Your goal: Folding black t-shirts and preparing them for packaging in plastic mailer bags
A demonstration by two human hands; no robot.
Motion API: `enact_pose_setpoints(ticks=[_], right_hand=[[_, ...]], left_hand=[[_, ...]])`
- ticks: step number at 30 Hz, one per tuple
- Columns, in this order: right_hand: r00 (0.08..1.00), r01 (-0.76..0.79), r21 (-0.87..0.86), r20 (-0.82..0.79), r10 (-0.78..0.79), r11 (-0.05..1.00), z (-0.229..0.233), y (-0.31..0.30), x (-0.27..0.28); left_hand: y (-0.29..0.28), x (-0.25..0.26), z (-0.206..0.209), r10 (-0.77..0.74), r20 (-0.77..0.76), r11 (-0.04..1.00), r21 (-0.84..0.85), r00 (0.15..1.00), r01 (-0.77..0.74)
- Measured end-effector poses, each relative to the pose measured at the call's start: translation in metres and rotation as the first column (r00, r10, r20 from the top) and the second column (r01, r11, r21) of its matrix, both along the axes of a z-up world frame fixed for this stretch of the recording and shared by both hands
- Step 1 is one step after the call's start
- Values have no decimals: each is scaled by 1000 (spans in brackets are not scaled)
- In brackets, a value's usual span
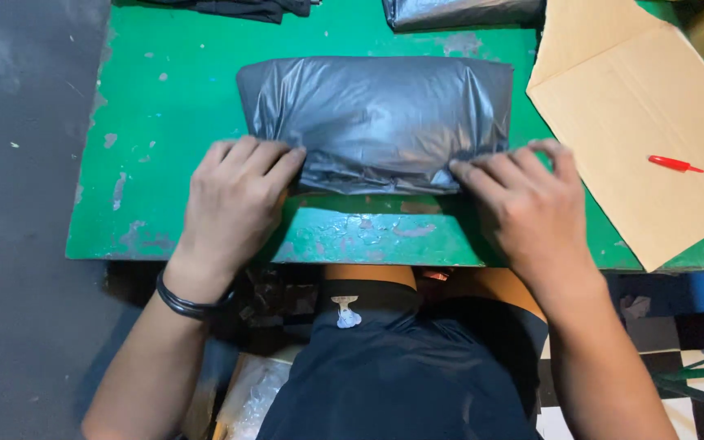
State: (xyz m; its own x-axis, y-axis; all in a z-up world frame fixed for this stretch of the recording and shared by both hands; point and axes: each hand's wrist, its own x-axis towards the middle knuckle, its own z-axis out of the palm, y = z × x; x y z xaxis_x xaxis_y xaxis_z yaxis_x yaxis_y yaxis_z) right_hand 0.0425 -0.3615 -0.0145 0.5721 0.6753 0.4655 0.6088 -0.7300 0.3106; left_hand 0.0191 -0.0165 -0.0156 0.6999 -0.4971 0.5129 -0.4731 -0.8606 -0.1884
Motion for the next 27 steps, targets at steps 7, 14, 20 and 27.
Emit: enact_pose_setpoints(ticks=[7,14,20,27], right_hand=[[995,-9,131,-100,22,991,-2,3,-14],[929,1,408,-339,151,913,14,6,-13],[961,48,314,-273,41,948,13,12,-2],[981,-12,136,-190,38,991,16,51,-5]], left_hand=[[1,-14,1,-6,-106,1000,-21,994,4],[-3,-1,19,-140,-157,956,-278,978,92],[-10,40,22,-144,-260,967,-243,955,79],[-50,119,27,-185,-550,973,-220,814,72]])
